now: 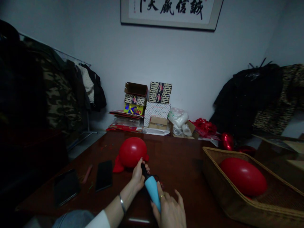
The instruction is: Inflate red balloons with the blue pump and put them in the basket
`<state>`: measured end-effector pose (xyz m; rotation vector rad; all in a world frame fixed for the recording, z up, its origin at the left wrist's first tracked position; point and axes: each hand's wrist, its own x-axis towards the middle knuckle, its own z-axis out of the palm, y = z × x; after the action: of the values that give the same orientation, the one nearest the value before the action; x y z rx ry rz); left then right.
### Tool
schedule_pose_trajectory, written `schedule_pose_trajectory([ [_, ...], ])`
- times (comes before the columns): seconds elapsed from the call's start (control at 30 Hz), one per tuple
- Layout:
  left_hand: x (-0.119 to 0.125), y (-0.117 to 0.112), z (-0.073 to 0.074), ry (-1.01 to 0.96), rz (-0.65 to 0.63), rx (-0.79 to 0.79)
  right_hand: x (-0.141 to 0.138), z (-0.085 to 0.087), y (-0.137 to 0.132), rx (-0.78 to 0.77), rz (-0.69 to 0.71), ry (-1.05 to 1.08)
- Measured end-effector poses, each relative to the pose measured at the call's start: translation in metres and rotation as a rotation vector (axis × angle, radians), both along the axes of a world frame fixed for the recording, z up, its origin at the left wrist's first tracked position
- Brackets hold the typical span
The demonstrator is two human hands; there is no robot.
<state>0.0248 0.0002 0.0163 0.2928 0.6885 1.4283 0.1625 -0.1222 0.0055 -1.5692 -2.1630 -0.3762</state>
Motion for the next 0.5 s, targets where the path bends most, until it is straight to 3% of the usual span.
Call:
schedule_pose_trajectory([
  [0.3, 0.0, -0.001, 0.004, 0.032, 0.049, 0.011, 0.002, -0.009, 0.002, 0.008, 0.024, -0.017],
  [0.5, -0.001, 0.004, -0.002, 0.058, 0.075, 0.026, 0.004, -0.014, -0.004, 0.09, 0.042, -0.033],
])
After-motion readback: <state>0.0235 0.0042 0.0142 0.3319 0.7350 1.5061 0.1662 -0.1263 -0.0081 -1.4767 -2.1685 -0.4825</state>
